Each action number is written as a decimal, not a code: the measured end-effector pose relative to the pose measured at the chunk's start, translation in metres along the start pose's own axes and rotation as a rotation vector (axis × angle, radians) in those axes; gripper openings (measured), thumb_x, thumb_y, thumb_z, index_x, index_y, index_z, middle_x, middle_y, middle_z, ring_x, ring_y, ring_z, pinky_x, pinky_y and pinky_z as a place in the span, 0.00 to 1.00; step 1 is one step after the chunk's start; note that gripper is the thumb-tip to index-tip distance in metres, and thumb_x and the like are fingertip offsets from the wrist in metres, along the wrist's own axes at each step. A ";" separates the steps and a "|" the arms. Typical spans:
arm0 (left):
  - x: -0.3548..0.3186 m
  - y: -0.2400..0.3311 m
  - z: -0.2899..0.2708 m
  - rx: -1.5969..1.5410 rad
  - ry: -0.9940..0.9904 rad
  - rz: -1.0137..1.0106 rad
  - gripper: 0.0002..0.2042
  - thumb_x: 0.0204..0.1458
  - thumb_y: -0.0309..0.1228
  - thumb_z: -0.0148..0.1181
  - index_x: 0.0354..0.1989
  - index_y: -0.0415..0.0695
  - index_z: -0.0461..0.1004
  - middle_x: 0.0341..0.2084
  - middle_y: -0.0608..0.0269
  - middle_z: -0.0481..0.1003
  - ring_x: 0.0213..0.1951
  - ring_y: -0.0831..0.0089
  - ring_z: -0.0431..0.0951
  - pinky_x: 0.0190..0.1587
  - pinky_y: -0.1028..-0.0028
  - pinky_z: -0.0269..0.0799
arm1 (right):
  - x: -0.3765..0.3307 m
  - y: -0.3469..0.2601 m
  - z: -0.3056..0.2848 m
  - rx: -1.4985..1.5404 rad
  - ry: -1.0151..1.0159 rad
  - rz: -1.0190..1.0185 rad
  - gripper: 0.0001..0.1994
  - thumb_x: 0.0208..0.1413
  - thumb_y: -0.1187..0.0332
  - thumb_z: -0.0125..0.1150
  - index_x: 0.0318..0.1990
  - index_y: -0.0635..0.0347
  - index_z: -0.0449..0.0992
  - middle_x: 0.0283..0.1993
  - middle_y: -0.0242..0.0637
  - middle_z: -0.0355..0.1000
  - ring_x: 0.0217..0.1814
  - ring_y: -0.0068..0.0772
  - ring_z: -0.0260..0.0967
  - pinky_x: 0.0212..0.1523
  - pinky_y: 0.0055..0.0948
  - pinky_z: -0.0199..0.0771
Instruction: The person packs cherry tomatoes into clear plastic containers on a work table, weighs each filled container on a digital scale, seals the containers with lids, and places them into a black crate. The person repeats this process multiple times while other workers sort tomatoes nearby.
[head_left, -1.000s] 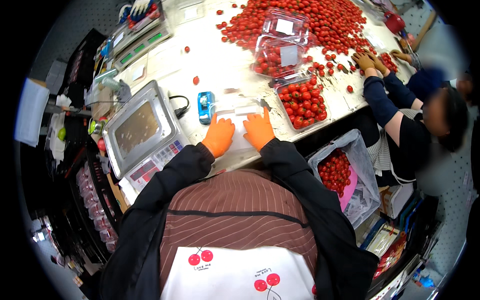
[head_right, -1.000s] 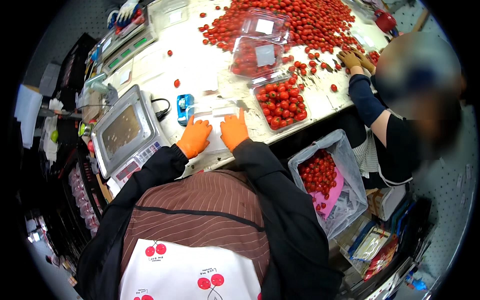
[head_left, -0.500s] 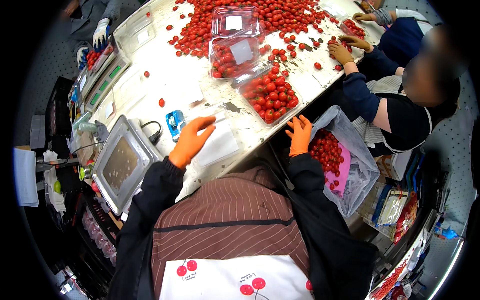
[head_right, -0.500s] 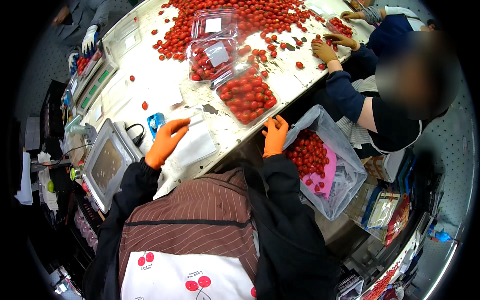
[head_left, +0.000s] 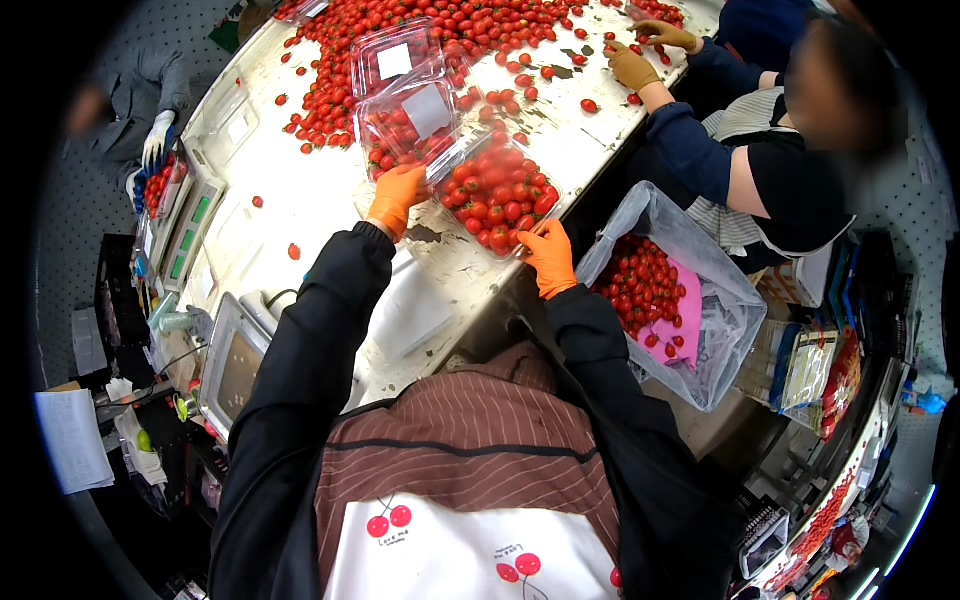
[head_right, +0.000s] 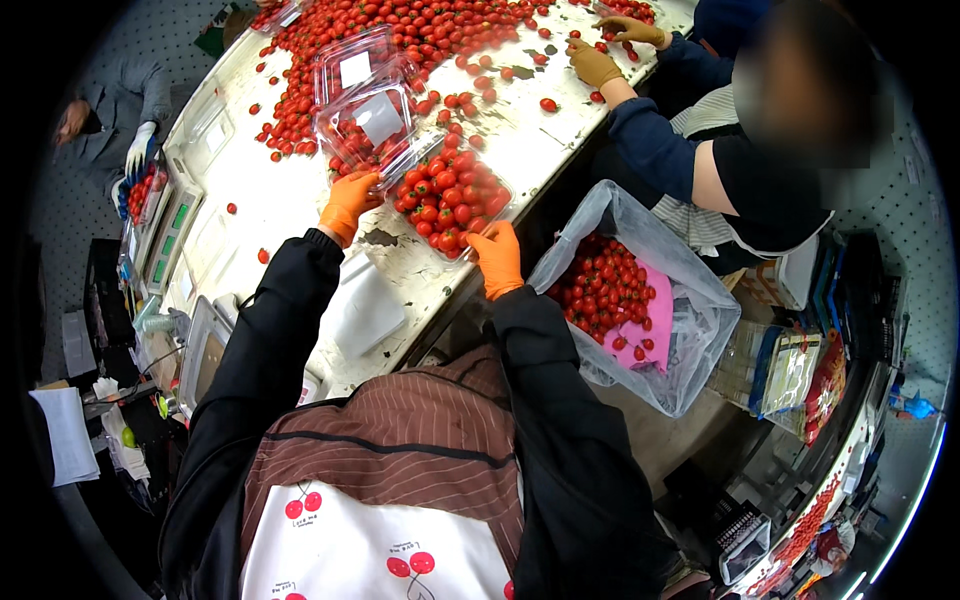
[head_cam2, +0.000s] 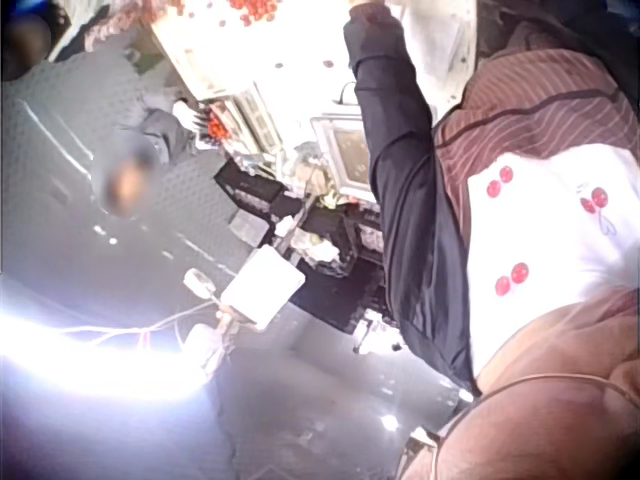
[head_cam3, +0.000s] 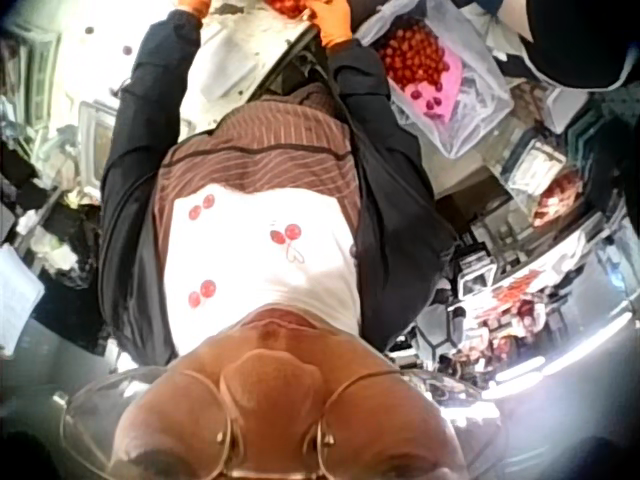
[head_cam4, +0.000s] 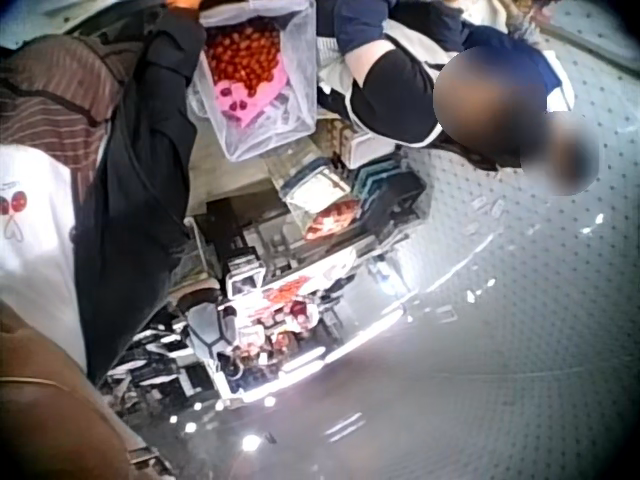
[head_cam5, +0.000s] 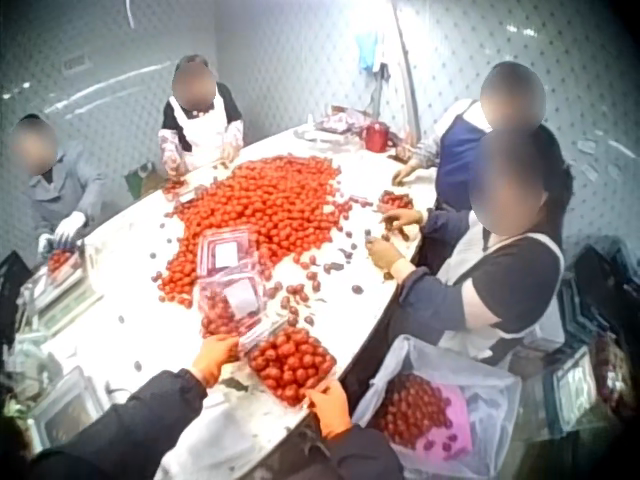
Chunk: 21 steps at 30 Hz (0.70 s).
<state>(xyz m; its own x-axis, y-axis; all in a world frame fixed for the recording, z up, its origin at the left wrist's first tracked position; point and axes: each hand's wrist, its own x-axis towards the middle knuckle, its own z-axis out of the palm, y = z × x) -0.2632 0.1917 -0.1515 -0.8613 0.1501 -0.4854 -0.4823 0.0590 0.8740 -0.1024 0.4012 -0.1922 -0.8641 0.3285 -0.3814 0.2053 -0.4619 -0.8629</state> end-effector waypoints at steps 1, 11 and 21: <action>-0.015 0.011 0.006 -0.027 0.002 0.040 0.16 0.51 0.32 0.54 0.44 0.34 0.69 0.33 0.59 0.73 0.33 0.69 0.74 0.39 0.73 0.72 | -0.001 -0.001 -0.002 0.004 0.002 -0.011 0.10 0.45 0.76 0.60 0.28 0.61 0.62 0.22 0.33 0.63 0.21 0.24 0.64 0.20 0.23 0.64; -0.166 0.034 -0.066 -0.441 -0.003 0.312 0.09 0.54 0.31 0.50 0.40 0.39 0.68 0.36 0.61 0.71 0.43 0.72 0.70 0.50 0.69 0.64 | -0.075 -0.080 0.051 0.016 -0.465 -0.113 0.08 0.46 0.82 0.54 0.27 0.62 0.60 0.25 0.37 0.64 0.24 0.28 0.65 0.26 0.25 0.68; -0.324 0.016 -0.105 -0.384 0.115 0.371 0.28 0.54 0.36 0.47 0.63 0.40 0.50 0.58 0.55 0.59 0.59 0.64 0.60 0.59 0.65 0.57 | -0.156 -0.059 0.125 0.062 -0.887 0.199 0.09 0.50 0.80 0.54 0.32 0.62 0.59 0.29 0.38 0.64 0.26 0.28 0.68 0.28 0.26 0.71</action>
<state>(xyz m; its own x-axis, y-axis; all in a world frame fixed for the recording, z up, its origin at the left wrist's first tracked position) -0.0082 0.0399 0.0175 -0.9863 -0.0180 -0.1638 -0.1476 -0.3450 0.9269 -0.0371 0.2742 -0.0400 -0.8571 -0.5044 -0.1043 0.3855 -0.4938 -0.7794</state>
